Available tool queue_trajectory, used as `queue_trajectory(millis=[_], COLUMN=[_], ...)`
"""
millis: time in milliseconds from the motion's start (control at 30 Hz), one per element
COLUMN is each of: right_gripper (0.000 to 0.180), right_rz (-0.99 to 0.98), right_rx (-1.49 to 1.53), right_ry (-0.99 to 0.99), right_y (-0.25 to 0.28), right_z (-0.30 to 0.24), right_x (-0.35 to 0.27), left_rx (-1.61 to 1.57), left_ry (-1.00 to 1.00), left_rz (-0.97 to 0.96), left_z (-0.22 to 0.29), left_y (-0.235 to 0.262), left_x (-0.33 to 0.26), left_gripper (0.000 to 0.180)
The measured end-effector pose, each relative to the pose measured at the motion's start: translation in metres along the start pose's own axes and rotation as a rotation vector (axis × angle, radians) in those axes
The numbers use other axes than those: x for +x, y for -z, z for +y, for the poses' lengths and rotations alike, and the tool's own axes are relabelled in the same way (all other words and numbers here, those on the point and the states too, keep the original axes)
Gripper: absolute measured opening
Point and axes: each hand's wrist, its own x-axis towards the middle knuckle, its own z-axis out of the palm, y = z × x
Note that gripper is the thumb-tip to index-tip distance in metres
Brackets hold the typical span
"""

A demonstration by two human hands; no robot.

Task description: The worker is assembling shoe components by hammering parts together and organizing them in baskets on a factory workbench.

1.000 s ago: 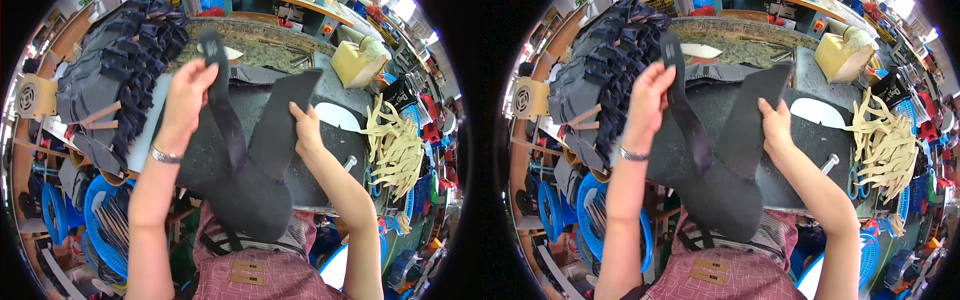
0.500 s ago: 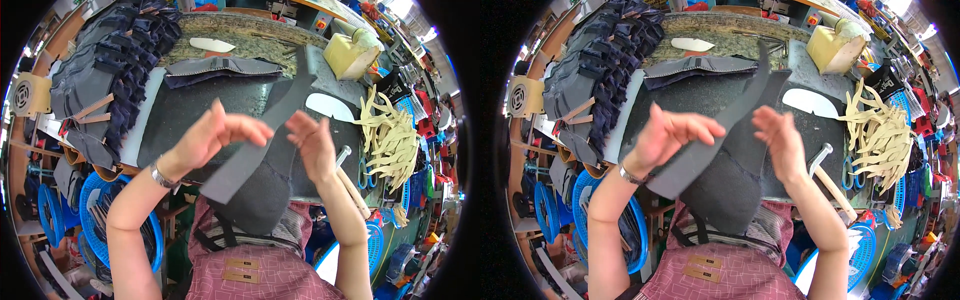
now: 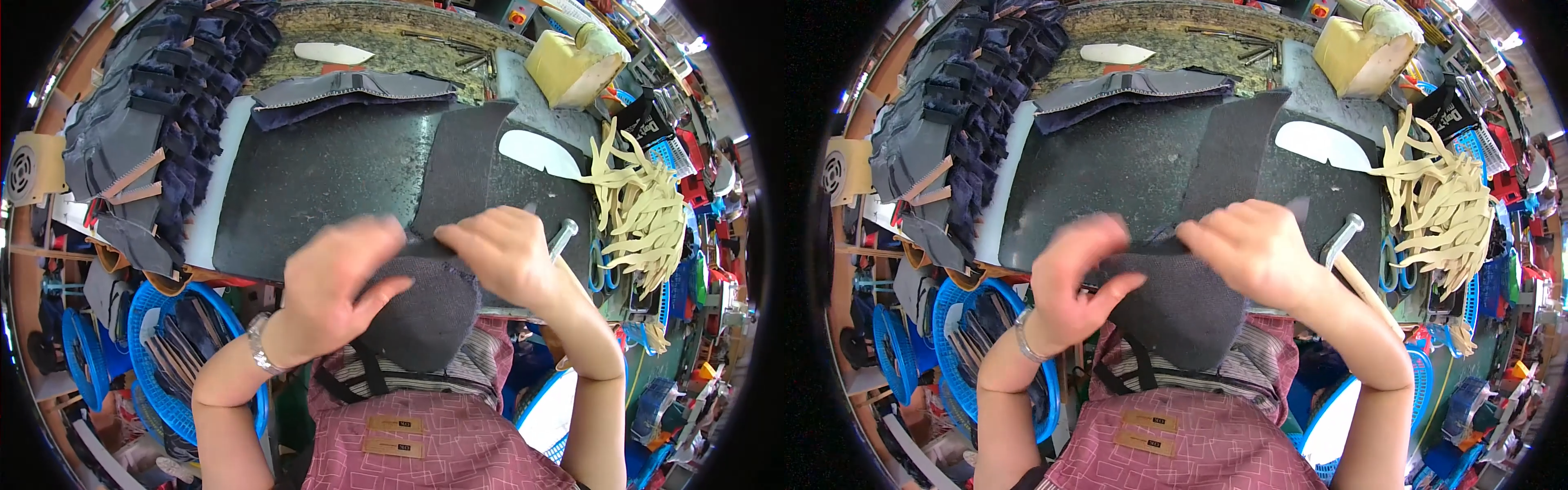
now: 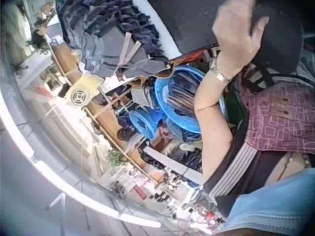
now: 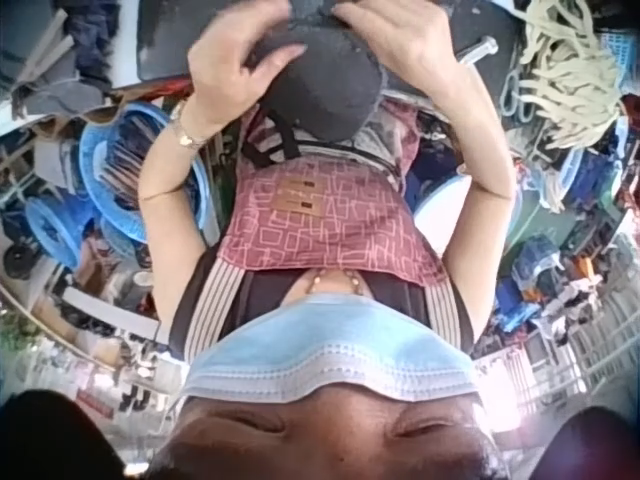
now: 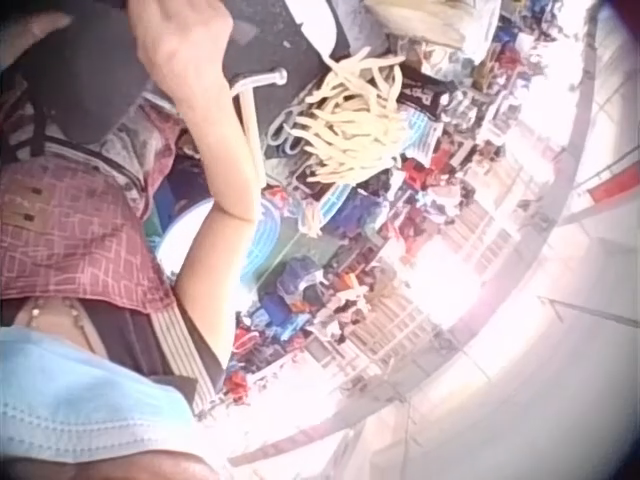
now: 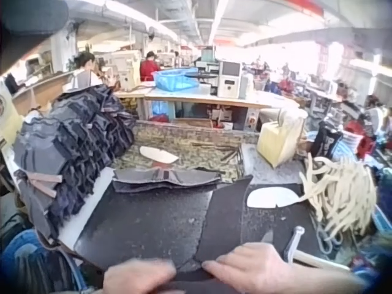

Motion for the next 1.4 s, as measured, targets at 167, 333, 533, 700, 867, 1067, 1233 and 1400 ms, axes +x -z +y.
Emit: queue_trajectory(millis=[167, 333, 533, 700, 867, 1067, 1233, 1400], right_gripper=[0.026, 0.036, 0.033, 0.023, 0.023, 0.012, 0.014, 0.014], right_rz=[0.372, 0.220, 0.181, 0.291, 0.181, -0.010, -0.044, 0.021], right_rx=[-0.505, -0.341, 0.091, 1.048, 1.020, 0.867, 0.831, 0.866], right_ry=[0.105, -0.087, -0.299, -0.800, -1.097, -1.124, -1.094, -1.099], right_y=[0.000, 0.017, 0.029, 0.038, 0.007, -0.020, -0.038, -0.043], right_z=[0.020, 0.050, 0.060, 0.087, 0.123, 0.149, 0.150, 0.155], right_x=[-0.022, -0.047, -0.056, -0.065, 0.004, 0.030, 0.023, 0.026], left_rx=[0.428, 0.524, 0.479, -0.270, -0.537, -0.218, 0.184, -0.447], left_ry=[-0.646, -0.537, -0.337, 0.665, 0.967, 0.995, 0.495, 0.836], left_rz=[0.115, 0.069, 0.075, 0.109, 0.134, -0.111, 0.038, -0.208], left_z=[-0.008, -0.025, -0.030, -0.004, -0.016, -0.031, -0.031, -0.075], left_y=[-0.005, 0.000, 0.000, -0.003, -0.003, -0.003, 0.018, -0.039], left_x=[-0.034, -0.065, -0.084, -0.071, -0.058, -0.055, -0.018, 0.074], left_gripper=[0.025, 0.027, 0.032, 0.021, 0.012, 0.022, 0.036, 0.060])
